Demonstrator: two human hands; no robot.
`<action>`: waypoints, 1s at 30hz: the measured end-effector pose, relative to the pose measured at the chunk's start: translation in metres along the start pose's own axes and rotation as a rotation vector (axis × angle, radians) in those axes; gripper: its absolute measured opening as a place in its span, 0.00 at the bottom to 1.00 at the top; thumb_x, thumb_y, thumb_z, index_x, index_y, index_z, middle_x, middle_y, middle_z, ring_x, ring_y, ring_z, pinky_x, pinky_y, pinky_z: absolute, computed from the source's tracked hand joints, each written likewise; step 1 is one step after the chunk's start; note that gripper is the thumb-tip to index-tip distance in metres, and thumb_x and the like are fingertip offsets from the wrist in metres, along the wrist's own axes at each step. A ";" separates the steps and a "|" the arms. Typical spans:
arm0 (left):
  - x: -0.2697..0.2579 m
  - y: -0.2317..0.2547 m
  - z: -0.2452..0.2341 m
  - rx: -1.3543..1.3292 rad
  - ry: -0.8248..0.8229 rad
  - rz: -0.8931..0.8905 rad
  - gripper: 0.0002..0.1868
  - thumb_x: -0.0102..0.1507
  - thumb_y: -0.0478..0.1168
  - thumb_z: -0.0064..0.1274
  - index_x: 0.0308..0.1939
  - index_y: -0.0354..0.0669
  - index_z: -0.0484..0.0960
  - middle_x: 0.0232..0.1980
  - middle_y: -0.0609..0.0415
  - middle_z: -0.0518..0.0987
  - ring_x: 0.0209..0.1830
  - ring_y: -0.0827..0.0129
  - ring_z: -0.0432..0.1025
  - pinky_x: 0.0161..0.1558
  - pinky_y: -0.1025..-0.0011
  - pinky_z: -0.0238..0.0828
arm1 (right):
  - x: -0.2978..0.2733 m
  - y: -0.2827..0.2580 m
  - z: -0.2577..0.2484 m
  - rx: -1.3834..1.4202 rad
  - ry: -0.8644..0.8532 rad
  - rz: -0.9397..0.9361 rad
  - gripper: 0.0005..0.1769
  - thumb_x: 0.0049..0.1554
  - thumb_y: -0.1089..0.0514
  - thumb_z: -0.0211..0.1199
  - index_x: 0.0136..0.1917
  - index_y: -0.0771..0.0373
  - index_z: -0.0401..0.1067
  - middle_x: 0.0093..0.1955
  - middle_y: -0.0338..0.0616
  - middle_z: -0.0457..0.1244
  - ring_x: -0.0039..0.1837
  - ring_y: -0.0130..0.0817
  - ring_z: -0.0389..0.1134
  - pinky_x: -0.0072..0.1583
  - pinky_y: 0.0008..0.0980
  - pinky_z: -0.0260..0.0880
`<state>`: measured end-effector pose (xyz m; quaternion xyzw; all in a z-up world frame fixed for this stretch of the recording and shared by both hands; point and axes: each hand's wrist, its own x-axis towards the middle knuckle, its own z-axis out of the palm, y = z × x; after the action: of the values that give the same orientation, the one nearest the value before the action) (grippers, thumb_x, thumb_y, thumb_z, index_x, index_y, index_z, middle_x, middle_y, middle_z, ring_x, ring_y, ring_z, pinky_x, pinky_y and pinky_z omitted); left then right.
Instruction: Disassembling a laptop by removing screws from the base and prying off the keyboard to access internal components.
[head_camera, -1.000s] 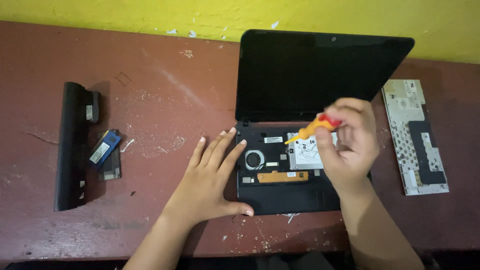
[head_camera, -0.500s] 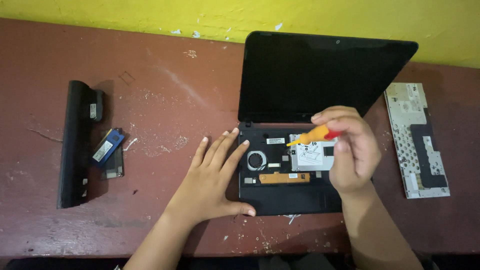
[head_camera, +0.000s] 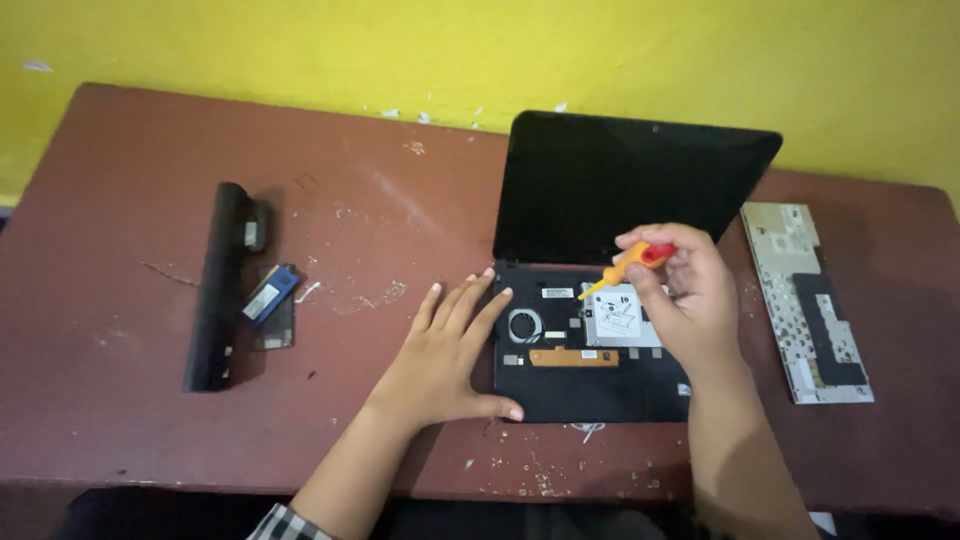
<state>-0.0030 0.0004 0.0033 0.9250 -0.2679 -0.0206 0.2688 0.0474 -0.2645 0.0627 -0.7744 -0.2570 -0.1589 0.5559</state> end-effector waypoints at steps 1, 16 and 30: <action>-0.001 0.001 -0.002 0.007 0.011 0.005 0.70 0.39 0.78 0.59 0.75 0.47 0.51 0.75 0.42 0.50 0.76 0.49 0.45 0.71 0.42 0.30 | -0.001 -0.004 -0.003 -0.002 0.002 -0.013 0.16 0.57 0.69 0.57 0.57 0.72 0.58 0.54 0.61 0.64 0.52 0.46 0.71 0.52 0.35 0.74; -0.005 0.043 0.017 -0.397 0.501 0.051 0.08 0.62 0.40 0.55 0.45 0.49 0.83 0.37 0.56 0.82 0.39 0.62 0.80 0.42 0.70 0.76 | -0.034 -0.052 0.022 0.210 0.175 -0.185 0.17 0.60 0.65 0.54 0.58 0.62 0.51 0.51 0.62 0.60 0.49 0.50 0.71 0.53 0.39 0.76; -0.121 -0.051 -0.022 0.156 0.519 -0.673 0.12 0.56 0.41 0.56 0.43 0.58 0.86 0.43 0.58 0.80 0.42 0.58 0.73 0.40 0.61 0.71 | -0.048 -0.037 -0.031 -0.065 0.272 -0.217 0.17 0.68 0.67 0.53 0.65 0.62 0.50 0.59 0.62 0.58 0.62 0.46 0.64 0.63 0.45 0.75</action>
<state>-0.0776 0.1089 -0.0167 0.9529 0.1243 0.1466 0.2347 -0.0124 -0.2951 0.0762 -0.7310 -0.2563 -0.3296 0.5397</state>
